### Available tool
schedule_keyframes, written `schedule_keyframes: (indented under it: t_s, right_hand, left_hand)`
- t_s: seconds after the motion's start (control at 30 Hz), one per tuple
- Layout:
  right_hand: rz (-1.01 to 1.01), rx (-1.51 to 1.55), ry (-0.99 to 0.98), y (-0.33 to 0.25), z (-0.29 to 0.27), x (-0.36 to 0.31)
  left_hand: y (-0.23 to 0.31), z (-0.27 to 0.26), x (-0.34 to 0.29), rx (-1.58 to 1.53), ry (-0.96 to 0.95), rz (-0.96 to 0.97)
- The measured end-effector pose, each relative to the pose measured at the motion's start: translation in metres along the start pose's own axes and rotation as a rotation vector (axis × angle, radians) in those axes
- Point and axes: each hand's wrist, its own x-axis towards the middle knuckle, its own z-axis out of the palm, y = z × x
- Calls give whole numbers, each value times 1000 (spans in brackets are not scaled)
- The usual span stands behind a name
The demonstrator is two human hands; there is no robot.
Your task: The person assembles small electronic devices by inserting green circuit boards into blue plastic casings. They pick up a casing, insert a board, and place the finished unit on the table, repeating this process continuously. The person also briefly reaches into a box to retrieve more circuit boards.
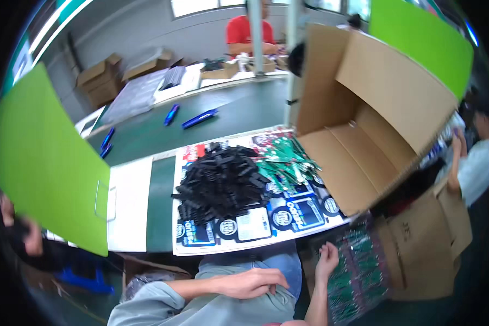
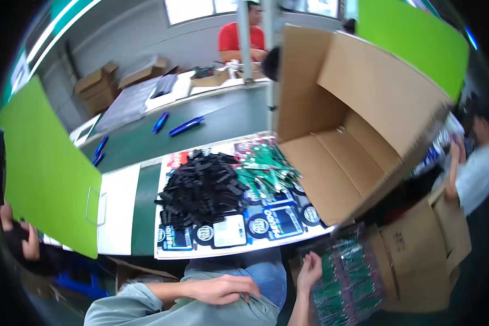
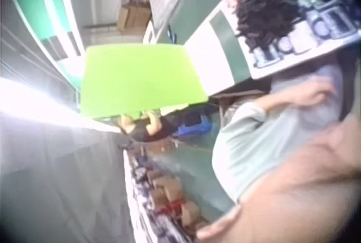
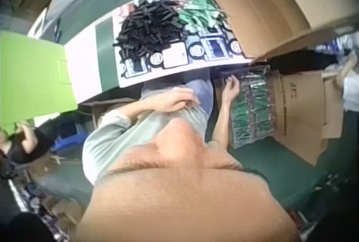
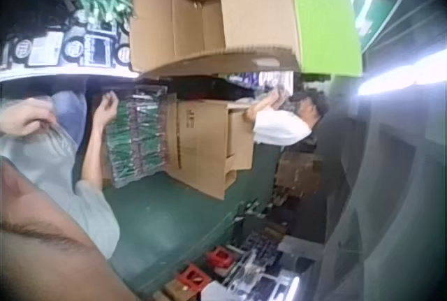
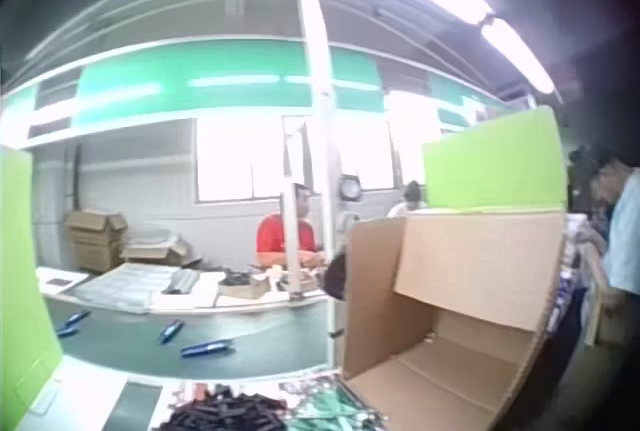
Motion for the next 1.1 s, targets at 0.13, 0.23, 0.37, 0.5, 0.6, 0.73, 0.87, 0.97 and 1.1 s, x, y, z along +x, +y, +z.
schedule_keyframes:
  t_s: [0.13, 0.23, 0.37, 0.5, 0.6, 0.73, 0.87, 0.97, 1.1]
  right_hand:
    - [-129, -205, -114, -73, -11, -16]
    - [-224, -218, -250, -140, 16, -10]
    - [-531, -223, -412, -203, 68, 6]
    - [-699, -257, -590, -258, 156, 34]
    - [-850, -273, -741, -288, 226, 57]
    - [-957, -433, -1039, -320, 284, 80]
    - [-957, -513, -1253, -322, 308, 97]
    - [-974, -525, -1269, -323, 314, 100]
    - [-997, -536, -1266, -326, 311, 98]
  left_hand:
    - [50, -56, -32, 13, 67, 154]
    - [75, -113, -68, 109, 320, 120]
    - [60, -165, -101, -21, 834, 107]
    - [21, -213, -121, 43, 1116, 55]
    - [4, -245, -132, 79, 1184, -10]
    - [-26, -301, -131, 343, 1275, -85]
    - [-56, -367, -112, 770, 1237, -203]
    - [-94, -422, -88, 1046, 1171, -251]
    - [-129, -478, -66, 1352, 1105, -462]
